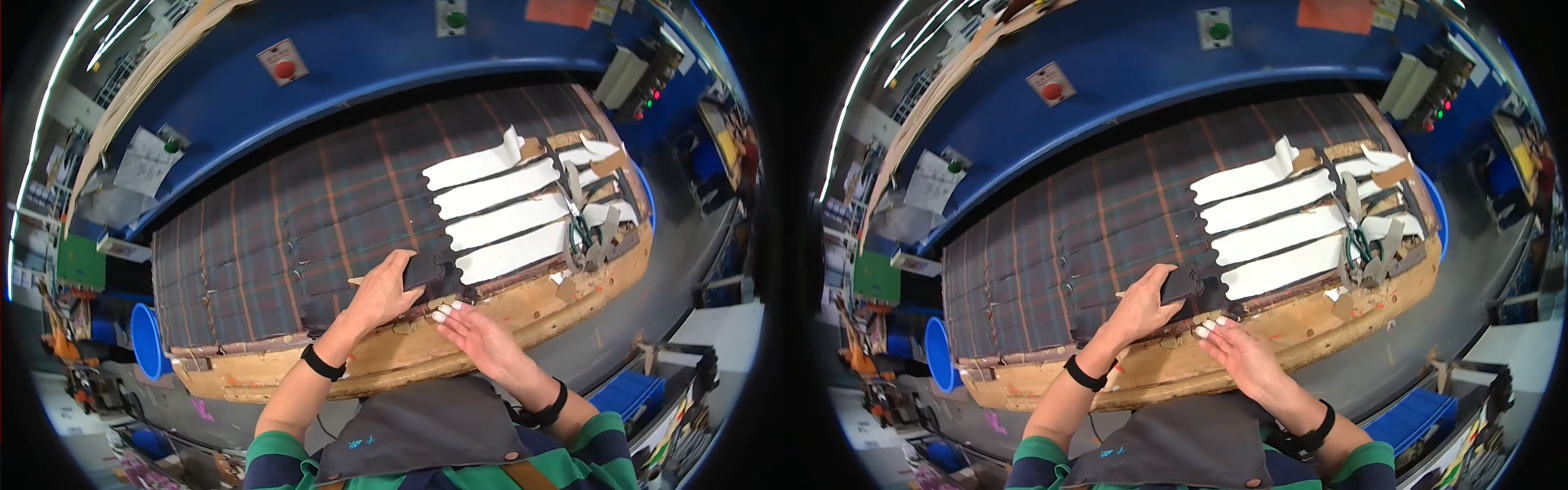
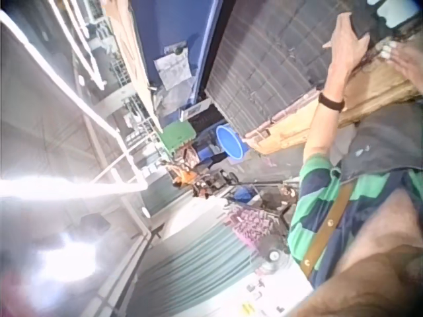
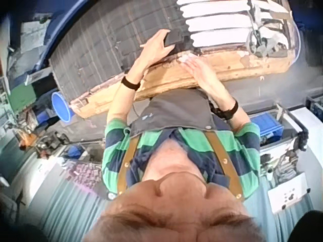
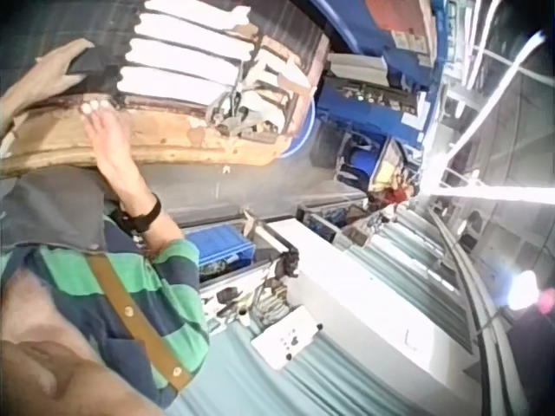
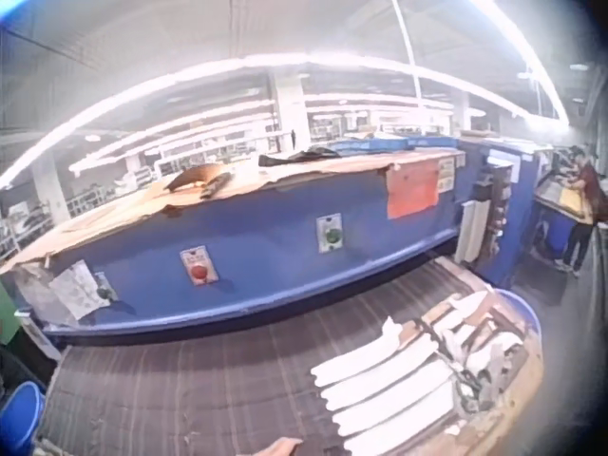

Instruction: The person assembles small fabric components by hand in a workshop setting. They pick up dark plaid fabric pieces and white backing materials, align them, and press them together on a wooden work surface. The person occasionally uses a pair of scissors to trim excess material from the assembled parts.

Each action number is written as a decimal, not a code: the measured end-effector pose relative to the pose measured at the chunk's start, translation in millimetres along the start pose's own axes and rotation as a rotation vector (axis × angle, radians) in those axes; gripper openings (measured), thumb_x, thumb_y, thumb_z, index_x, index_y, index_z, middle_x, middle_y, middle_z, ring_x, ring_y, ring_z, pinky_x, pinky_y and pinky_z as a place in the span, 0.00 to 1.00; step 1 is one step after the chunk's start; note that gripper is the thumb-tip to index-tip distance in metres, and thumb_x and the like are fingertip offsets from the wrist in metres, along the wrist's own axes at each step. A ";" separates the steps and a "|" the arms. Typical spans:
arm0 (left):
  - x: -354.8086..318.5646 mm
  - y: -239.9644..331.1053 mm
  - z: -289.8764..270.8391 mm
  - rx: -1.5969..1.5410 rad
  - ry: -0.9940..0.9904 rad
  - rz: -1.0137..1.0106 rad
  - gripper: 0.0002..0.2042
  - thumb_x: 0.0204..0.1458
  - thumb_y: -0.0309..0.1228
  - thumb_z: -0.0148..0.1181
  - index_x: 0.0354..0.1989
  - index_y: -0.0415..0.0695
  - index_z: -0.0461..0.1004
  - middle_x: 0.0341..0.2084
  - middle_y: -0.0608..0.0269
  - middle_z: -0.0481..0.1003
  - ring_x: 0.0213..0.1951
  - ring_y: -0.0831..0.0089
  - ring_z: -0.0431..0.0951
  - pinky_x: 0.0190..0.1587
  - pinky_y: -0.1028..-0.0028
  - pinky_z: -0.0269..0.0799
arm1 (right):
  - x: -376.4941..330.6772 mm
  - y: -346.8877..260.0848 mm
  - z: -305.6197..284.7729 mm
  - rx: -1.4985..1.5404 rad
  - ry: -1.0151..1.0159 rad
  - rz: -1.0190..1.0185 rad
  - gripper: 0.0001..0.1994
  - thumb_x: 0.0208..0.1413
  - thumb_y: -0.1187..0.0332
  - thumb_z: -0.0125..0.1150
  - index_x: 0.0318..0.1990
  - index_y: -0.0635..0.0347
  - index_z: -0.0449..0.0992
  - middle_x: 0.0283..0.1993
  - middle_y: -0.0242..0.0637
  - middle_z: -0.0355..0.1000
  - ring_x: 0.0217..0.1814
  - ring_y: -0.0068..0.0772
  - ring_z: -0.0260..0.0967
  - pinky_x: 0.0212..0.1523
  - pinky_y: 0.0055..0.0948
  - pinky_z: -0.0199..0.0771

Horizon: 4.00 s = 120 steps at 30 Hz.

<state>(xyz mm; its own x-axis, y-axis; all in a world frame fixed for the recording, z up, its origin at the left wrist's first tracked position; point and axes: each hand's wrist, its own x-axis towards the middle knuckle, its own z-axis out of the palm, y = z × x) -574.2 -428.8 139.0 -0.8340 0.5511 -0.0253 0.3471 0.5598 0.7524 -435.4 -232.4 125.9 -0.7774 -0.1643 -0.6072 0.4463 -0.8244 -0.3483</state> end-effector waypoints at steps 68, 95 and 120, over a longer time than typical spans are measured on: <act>-31.4 -27.1 -16.1 -0.852 -0.320 -0.379 0.22 0.55 0.35 0.74 0.54 0.40 0.74 0.37 0.66 0.77 0.37 0.77 0.78 0.41 0.72 0.76 | 76.1 5.3 42.3 -0.839 -0.092 -0.624 0.10 0.60 0.69 0.71 0.39 0.61 0.75 0.33 0.25 0.71 0.32 0.12 0.64 0.33 0.19 0.68; -29.8 -39.5 -20.7 -1.117 -0.224 -0.288 0.22 0.59 0.31 0.66 0.60 0.36 0.72 0.56 0.55 0.78 0.60 0.66 0.75 0.66 0.66 0.69 | 48.4 -8.2 -10.3 -0.869 -0.104 -0.626 0.05 0.69 0.71 0.59 0.46 0.63 0.74 0.34 0.28 0.75 0.36 0.16 0.73 0.38 0.21 0.76; -29.3 -27.8 3.7 -0.366 -0.218 0.028 0.28 0.53 0.26 0.69 0.63 0.37 0.68 0.55 0.57 0.70 0.57 0.66 0.73 0.60 0.72 0.67 | 41.6 2.3 13.2 -1.146 0.123 -0.601 0.16 0.63 0.61 0.69 0.31 0.63 0.72 0.23 0.29 0.66 0.25 0.17 0.59 0.27 0.27 0.63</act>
<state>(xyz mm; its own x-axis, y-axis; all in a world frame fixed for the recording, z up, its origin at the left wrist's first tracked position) -557.8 -458.2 116.3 -0.7028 0.7027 -0.1106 0.1601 0.3077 0.9379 -472.5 -248.3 109.2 -0.9685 0.1678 -0.1839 0.2146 0.1882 -0.9584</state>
